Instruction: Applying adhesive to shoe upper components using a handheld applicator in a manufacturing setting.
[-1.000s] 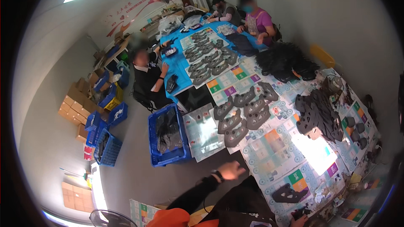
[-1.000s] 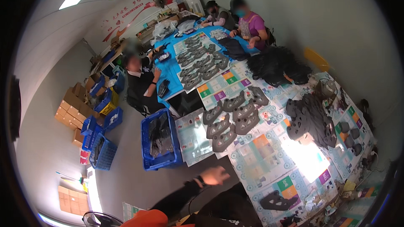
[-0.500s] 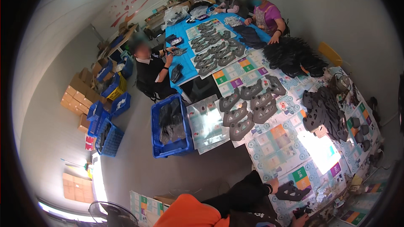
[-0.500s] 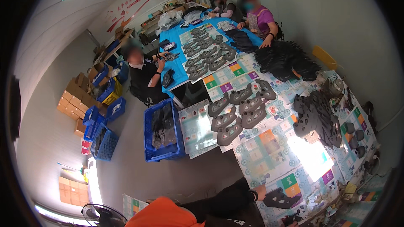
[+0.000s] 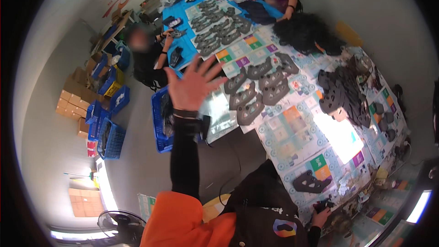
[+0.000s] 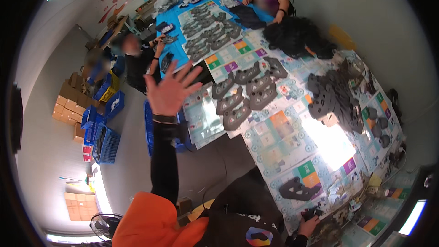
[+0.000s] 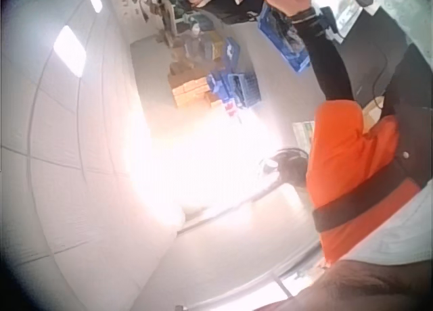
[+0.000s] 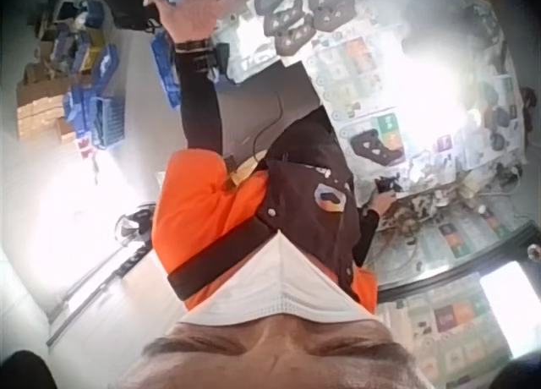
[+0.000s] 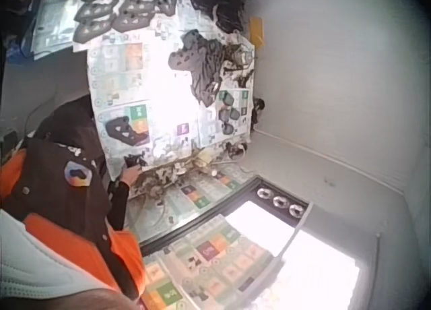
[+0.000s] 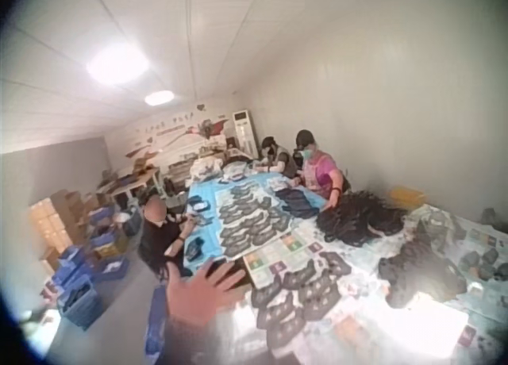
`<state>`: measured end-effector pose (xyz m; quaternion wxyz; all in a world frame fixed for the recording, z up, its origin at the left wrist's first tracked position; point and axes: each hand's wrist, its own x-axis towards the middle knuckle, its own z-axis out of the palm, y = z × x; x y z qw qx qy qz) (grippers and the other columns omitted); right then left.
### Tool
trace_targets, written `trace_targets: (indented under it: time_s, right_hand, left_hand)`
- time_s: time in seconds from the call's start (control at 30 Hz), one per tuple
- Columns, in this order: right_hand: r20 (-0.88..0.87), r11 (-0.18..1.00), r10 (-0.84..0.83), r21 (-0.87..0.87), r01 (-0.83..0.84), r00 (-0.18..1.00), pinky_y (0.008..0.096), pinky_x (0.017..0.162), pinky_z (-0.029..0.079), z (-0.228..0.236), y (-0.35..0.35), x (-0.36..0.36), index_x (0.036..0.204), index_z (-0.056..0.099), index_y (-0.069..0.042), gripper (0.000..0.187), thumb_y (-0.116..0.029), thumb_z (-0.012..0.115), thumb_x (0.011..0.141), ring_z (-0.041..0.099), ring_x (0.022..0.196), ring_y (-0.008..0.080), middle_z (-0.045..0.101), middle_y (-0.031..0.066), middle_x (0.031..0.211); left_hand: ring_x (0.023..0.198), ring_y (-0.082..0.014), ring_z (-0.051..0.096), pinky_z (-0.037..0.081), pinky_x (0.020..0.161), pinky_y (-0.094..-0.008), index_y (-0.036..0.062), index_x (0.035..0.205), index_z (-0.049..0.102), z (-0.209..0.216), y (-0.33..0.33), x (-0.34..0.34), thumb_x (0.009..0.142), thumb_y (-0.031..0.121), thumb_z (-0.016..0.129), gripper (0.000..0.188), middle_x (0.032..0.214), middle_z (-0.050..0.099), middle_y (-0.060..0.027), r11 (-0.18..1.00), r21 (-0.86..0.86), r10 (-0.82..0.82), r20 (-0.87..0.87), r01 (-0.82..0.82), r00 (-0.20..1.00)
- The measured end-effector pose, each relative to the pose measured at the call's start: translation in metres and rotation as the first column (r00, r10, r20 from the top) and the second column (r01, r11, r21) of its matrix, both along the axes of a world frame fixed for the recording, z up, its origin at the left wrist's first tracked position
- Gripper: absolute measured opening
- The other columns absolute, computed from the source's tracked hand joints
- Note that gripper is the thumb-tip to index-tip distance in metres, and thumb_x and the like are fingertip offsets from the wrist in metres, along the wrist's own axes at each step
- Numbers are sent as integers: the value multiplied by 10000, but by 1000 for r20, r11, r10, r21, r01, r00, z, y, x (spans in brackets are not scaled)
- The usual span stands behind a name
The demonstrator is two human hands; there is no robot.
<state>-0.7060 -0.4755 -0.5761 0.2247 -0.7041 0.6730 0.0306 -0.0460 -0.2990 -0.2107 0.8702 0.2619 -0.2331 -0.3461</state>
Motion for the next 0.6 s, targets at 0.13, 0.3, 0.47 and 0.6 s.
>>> trace_targets:
  time_s: [0.13,0.3,0.47,0.6]
  right_hand:
    - [56,998,61,-37,-59,997,526,928,493,1,-5,-1,1249,414,17,672,-131,813,730,539,1125,505,438,280,1255]
    - [-3,999,-30,43,30,1000,533,949,482,4,-3,-2,1264,387,6,741,-124,840,693,527,1135,521,404,278,1291]
    - [11,1000,-14,11,13,1000,528,940,488,6,3,-15,1229,389,4,735,-109,854,670,529,1124,519,414,280,1260]
    - [-1,999,-31,31,31,1000,536,924,491,-3,6,-20,1239,391,-6,745,-115,853,665,543,1104,517,416,281,1264]
  left_hand:
    - [1351,-433,437,502,995,-527,27,1511,282,3,62,-6,949,653,462,861,1499,411,-280,973,134,194,-18,-190,981]
    - [458,-81,366,255,429,-242,143,1362,473,-202,-7,-95,1048,385,492,396,571,373,40,444,684,-519,-331,579,788]
    - [729,-156,563,425,636,-286,126,1327,446,-232,-64,-116,1034,509,476,483,890,623,-67,673,515,-340,-422,531,840]
    - [1437,-309,334,368,1117,-492,123,1590,170,-186,-61,-132,978,470,555,802,1580,307,-170,633,409,-632,-218,657,744]
